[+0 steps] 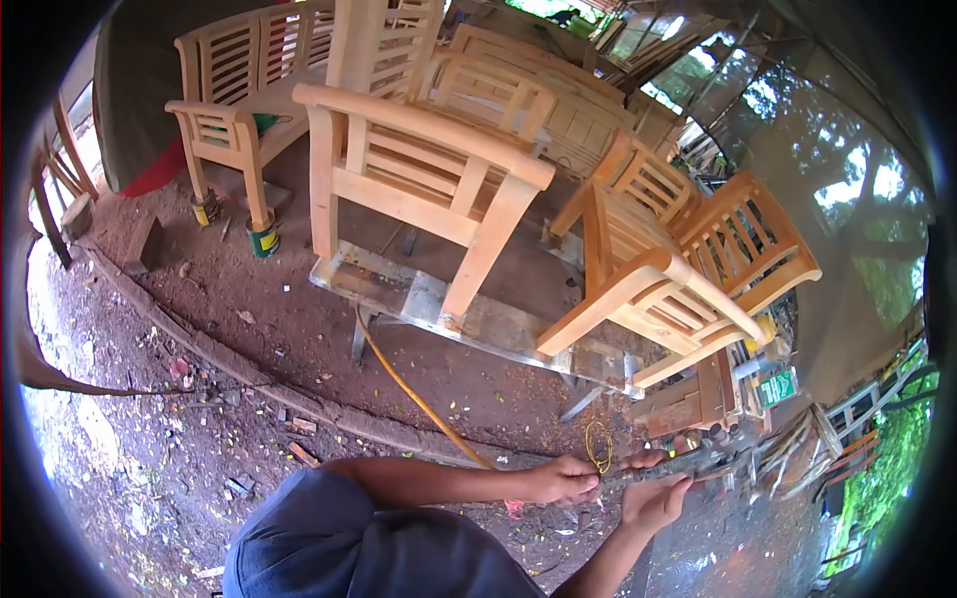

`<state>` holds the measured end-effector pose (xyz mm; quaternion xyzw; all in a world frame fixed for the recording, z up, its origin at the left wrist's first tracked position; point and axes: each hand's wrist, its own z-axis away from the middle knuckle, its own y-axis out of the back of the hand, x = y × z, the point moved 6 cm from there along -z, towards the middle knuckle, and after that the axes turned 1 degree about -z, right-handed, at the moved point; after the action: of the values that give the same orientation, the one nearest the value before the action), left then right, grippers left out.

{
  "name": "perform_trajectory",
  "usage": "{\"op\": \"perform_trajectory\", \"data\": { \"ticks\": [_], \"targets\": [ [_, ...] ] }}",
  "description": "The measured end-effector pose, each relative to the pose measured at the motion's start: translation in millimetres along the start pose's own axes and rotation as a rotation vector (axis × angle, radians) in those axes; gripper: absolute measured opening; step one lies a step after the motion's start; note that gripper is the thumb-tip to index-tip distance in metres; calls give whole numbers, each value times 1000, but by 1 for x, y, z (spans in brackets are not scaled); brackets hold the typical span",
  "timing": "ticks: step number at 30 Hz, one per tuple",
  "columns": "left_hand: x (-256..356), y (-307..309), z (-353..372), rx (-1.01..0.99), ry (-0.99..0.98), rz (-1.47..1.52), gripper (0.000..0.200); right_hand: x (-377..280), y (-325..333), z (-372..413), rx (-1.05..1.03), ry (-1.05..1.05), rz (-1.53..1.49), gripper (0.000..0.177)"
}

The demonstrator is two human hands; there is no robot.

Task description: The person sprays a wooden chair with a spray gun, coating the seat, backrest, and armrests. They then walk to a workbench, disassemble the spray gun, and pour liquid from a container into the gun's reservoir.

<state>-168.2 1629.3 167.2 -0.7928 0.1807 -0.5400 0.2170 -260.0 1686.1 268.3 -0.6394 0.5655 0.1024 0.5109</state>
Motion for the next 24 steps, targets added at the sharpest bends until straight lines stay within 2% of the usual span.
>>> {"op": "perform_trajectory", "data": {
  "ticks": [1,4,5,8,9,12,13,16,17,20,21,24],
  "targets": [
    [-6,-1,2,-78,114,162,39,8,-5,-5,-87,-35,-15,53],
    [-16,-11,18,-155,296,391,39,27,-30,-13,-510,-124,-255,42],
    [-16,-14,23,-181,321,405,39,29,-36,-10,-666,-227,-462,30],
    [-25,-1,32,-154,379,480,38,46,-10,-2,-323,-224,-351,21],
    [-37,7,33,-138,433,508,35,51,-10,-1,-178,-239,-204,18],
    [-92,56,21,204,153,13,31,67,26,11,344,-212,197,14],
    [-75,59,25,369,44,-335,26,69,28,11,460,-139,319,13],
    [-32,33,49,670,-460,-1045,25,83,53,24,868,1,525,11],
    [-25,30,51,703,-429,-1070,18,84,58,25,930,65,664,13],
    [-39,47,47,691,-213,-1204,22,98,85,33,978,237,956,15],
    [-42,50,46,637,-157,-1199,22,93,63,30,923,227,957,16],
    [-25,52,51,505,-274,-987,37,71,-18,24,713,139,840,19]
  ]
}}
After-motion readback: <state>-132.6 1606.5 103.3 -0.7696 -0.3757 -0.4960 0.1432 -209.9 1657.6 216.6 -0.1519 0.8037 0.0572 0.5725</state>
